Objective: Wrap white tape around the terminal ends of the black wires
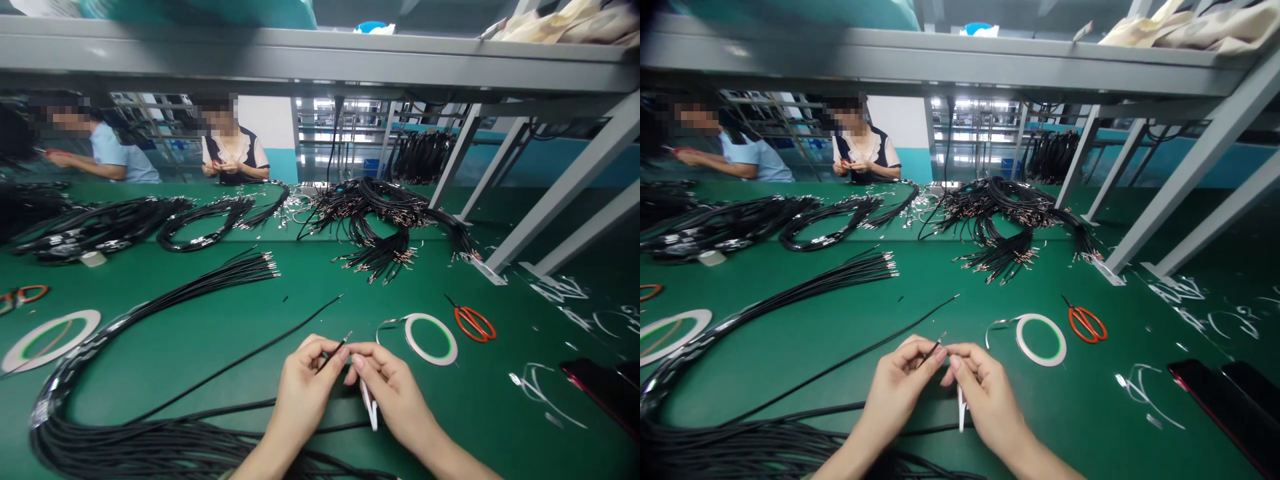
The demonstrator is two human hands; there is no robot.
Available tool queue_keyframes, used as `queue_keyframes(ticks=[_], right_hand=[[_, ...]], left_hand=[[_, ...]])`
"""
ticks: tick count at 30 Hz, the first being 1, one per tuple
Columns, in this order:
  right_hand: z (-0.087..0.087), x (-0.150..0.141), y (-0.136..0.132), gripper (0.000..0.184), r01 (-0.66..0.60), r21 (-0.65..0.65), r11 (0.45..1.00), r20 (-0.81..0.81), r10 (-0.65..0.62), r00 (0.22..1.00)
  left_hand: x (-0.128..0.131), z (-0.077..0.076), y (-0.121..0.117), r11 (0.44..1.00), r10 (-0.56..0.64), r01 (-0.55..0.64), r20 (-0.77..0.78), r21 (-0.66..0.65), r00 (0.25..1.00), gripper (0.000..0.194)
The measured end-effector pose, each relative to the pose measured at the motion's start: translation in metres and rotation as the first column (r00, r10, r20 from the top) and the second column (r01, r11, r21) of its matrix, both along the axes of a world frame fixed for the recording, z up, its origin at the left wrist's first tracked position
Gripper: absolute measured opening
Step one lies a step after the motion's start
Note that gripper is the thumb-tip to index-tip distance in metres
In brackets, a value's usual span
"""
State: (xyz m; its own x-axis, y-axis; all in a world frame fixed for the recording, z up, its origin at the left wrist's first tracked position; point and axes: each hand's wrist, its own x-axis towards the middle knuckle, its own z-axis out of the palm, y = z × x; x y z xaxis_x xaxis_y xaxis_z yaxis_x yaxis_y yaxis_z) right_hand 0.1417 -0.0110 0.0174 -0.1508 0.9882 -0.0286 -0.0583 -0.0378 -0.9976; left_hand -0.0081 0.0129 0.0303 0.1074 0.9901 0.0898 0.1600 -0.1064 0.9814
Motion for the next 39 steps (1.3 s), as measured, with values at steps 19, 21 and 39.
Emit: queue_keyframes(ticks=[19, 21, 39], right_hand=[[0.001, 0.003, 0.003, 0.021, 0.392, 0.071, 0.917, -0.079, -0.387, 0.919], [0.001, 0.001, 0.001, 0.020, 0.382, 0.072, 0.921, -0.074, -0.377, 0.923], [0.009, -0.003, -0.001, 0.023, 0.256, -0.062, 0.965, -0.120, -0.262, 0.958]], left_hand=[[0.002, -0.005, -0.007, 0.992, -0.025, 0.035, -0.082, 0.118, 0.996, 0.018], [0.001, -0.006, -0.009, 0.989, -0.020, 0.032, -0.085, 0.148, 0.996, 0.017], [0.007, -0.002, -0.012, 0.843, 0.099, 0.060, -0.263, 0.535, 0.960, 0.020]])
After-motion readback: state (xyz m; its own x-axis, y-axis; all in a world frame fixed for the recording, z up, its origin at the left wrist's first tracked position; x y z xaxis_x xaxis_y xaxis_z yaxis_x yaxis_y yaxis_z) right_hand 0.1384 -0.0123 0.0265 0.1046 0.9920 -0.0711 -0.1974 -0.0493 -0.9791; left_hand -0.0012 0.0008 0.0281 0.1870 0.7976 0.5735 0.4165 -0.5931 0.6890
